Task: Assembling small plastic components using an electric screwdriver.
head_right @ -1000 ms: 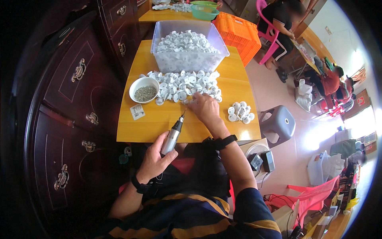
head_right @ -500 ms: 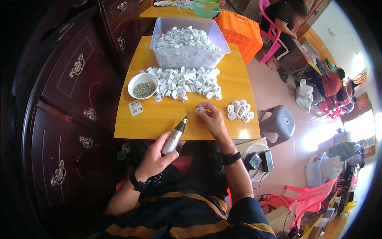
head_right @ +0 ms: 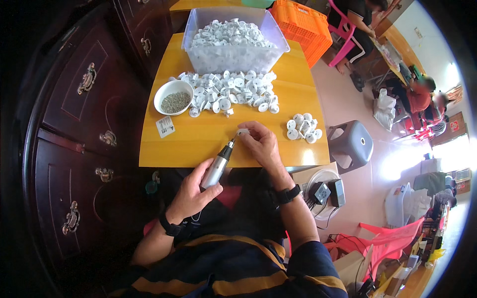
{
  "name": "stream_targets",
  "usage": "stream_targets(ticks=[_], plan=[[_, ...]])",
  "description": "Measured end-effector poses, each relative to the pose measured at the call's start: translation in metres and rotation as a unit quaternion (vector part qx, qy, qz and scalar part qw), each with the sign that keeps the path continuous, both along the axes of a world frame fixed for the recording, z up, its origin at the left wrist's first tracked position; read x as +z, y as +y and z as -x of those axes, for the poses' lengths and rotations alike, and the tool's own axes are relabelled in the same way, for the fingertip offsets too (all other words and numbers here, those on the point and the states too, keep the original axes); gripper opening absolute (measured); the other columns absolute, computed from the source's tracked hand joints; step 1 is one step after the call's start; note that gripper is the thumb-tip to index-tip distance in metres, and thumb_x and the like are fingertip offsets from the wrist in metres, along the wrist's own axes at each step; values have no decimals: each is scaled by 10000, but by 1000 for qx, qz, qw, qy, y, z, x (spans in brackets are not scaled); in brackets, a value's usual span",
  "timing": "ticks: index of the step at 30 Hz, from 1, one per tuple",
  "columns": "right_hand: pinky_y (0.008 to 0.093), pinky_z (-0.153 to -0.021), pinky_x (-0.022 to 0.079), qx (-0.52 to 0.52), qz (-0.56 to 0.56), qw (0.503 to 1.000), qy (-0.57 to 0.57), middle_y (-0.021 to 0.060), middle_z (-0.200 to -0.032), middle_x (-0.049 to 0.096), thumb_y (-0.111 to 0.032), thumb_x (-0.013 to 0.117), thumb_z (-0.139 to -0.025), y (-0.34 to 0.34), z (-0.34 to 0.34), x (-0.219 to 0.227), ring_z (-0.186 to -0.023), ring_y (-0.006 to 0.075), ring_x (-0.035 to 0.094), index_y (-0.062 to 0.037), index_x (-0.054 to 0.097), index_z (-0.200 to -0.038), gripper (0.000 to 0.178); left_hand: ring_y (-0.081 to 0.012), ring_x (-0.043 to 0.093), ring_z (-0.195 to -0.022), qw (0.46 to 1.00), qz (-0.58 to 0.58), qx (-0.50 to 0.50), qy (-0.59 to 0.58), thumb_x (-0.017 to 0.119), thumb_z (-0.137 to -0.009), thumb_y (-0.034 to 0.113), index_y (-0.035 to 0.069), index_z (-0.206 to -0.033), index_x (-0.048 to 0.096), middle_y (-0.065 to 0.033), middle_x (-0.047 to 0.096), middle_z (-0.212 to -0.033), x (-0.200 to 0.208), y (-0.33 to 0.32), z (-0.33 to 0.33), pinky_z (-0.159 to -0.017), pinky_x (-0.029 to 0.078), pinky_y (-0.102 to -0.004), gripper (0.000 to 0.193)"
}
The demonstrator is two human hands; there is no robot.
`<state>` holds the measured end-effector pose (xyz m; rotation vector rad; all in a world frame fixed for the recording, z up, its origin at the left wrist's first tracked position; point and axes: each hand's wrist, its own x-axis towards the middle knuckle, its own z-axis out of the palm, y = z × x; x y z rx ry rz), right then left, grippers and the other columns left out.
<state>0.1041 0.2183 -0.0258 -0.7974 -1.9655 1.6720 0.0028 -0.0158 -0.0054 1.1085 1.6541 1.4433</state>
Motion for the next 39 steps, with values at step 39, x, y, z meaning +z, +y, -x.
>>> stream_targets(ticks=[39], plan=[[268, -654, 497, -38, -211, 976, 24, 50, -818, 616, -27, 780, -826, -11, 3, -7, -700, 133, 574, -73, 774, -1069, 248, -60, 540, -687, 985, 61, -30, -161, 667, -978, 193, 4, -1490, 424, -28, 574, -981, 8, -3, 3, -613, 483, -221, 598]])
